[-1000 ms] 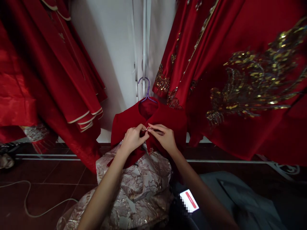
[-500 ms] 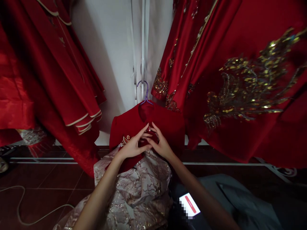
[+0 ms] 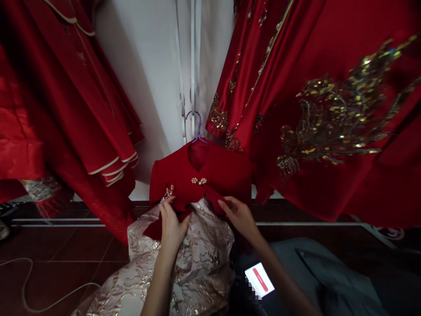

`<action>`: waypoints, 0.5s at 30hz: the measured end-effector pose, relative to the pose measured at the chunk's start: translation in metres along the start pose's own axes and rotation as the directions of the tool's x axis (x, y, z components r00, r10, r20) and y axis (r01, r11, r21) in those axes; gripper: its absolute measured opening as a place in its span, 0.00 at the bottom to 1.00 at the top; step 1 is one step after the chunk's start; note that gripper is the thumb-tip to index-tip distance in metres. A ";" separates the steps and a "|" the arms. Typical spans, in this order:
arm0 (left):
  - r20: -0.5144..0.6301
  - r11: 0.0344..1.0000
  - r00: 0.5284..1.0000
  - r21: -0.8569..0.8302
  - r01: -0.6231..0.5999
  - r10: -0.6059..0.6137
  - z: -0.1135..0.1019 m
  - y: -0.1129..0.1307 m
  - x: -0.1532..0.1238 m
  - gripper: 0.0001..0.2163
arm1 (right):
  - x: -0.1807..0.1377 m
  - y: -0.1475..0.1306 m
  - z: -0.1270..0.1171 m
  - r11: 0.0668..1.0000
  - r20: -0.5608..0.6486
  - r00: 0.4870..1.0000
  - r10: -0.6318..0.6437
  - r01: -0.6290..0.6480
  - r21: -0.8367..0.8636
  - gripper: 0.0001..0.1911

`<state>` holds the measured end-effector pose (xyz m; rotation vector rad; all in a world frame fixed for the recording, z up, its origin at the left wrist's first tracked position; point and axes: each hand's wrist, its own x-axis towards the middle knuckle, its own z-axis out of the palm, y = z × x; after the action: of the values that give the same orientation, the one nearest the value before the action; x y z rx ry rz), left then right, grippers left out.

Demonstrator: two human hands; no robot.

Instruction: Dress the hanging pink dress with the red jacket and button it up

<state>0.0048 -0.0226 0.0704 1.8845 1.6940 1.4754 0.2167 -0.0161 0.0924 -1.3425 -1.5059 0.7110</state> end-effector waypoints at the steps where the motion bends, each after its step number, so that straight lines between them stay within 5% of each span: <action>1: 0.025 1.000 1.000 -0.009 -0.009 0.009 -0.002 0.001 0.005 0.23 | 0.004 -0.008 -0.008 0.996 0.049 0.999 0.019 -0.022 0.081 0.15; 5: 0.191 0.996 0.982 0.081 -0.030 0.014 -0.020 0.024 0.026 0.12 | 0.021 -0.051 -0.038 0.924 0.253 0.957 0.140 -0.218 0.314 0.16; 8: 0.374 0.980 0.926 0.160 -0.115 0.048 -0.026 0.049 0.026 0.10 | 0.031 -0.087 -0.047 0.859 0.300 0.940 0.163 -0.285 0.425 0.15; 13: 0.578 0.990 0.812 0.056 -0.131 0.075 0.028 0.051 -0.001 0.19 | 0.037 -0.114 -0.009 0.916 0.186 0.980 -0.066 -0.015 0.401 0.13; 15: 0.530 0.987 0.838 -0.146 -0.063 0.132 0.051 0.042 -0.011 0.22 | 0.036 -0.103 0.021 0.953 0.082 0.986 -0.146 0.118 0.278 0.12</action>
<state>0.0721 -0.0225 0.0702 2.0821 1.2287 0.9149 0.1588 -0.0007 0.1857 -1.0013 -1.5001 0.8763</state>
